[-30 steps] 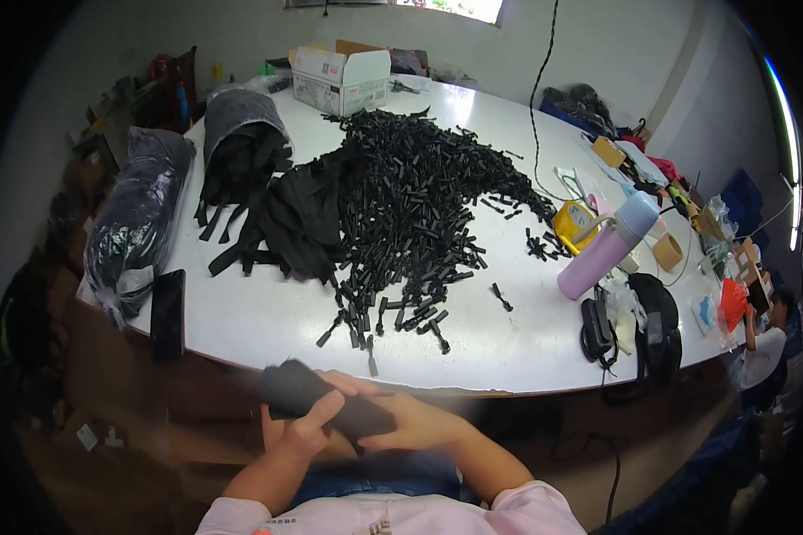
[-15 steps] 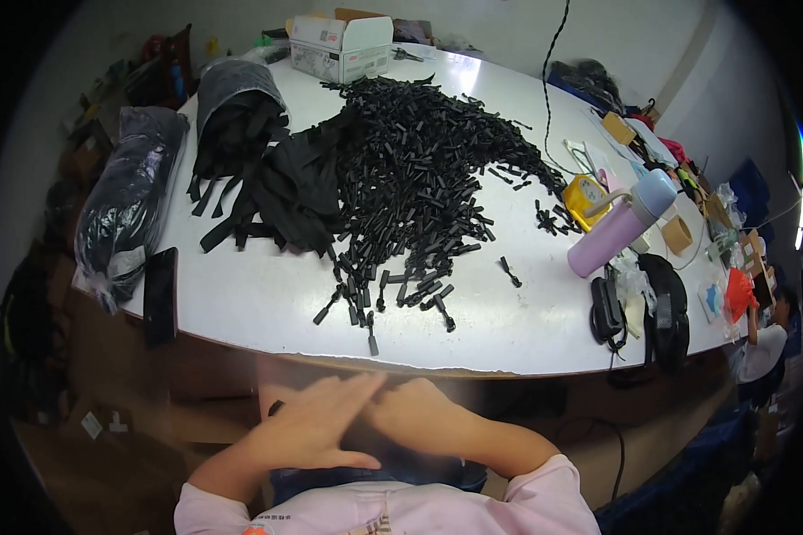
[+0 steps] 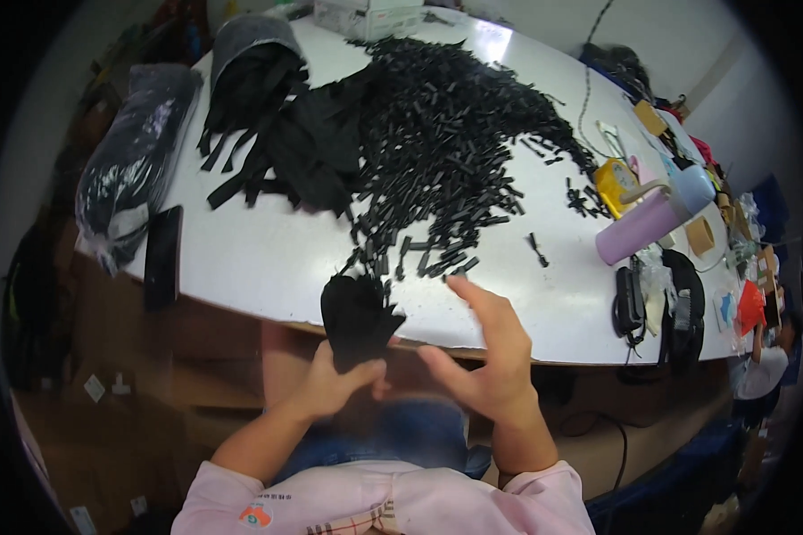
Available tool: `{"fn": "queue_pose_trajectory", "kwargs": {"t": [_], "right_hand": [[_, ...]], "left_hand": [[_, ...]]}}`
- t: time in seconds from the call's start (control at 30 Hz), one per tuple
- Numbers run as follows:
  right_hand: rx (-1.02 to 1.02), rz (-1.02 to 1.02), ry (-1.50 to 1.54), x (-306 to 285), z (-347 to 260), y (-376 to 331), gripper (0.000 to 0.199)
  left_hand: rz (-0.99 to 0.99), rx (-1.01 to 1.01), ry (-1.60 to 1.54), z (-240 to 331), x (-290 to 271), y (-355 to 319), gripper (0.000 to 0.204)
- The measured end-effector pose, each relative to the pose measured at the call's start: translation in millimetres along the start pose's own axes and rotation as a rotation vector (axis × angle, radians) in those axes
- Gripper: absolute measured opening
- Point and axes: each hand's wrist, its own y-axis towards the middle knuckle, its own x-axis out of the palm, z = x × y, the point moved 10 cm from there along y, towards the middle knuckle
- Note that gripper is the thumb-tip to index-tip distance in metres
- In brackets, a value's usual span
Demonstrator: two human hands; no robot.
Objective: Assembling small plastic buckle components onto black fabric straps at a workshop table.
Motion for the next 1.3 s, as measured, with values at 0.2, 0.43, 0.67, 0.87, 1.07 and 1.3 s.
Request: {"fn": "queue_pose_trajectory", "kwargs": {"t": [0.2, 0.43, 0.67, 0.87, 1.07, 1.3], "right_hand": [[0.527, -0.375, 0.806, 88.5, 25.7, -32.2, 0.074], [0.502, -0.382, 0.951, 95.1, 22.0, -34.3, 0.056], [0.199, -0.047, 0.734, 40.9, 25.6, -6.2, 0.014], [0.146, 0.688, 1.079, -77.8, 36.8, -28.4, 0.030], [0.102, -0.310, 0.728, 9.6, -24.7, -9.9, 0.025], [0.040, -0.158, 0.545, 60.9, -19.6, -4.2, 0.021]], "left_hand": [[-0.221, -0.032, 0.007, -20.8, 29.6, 3.4, 0.021], [-0.329, -0.247, -0.170, -41.6, 37.7, -2.2, 0.014], [-0.225, -0.233, 0.133, -46.7, 20.1, -0.9, 0.013], [-0.004, -0.032, 0.224, -15.4, -21.8, -11.1, 0.020], [0.009, 0.263, -0.040, 12.3, -33.4, -24.7, 0.048], [-0.005, 0.115, 0.163, -5.8, -1.7, -5.1, 0.041]]}}
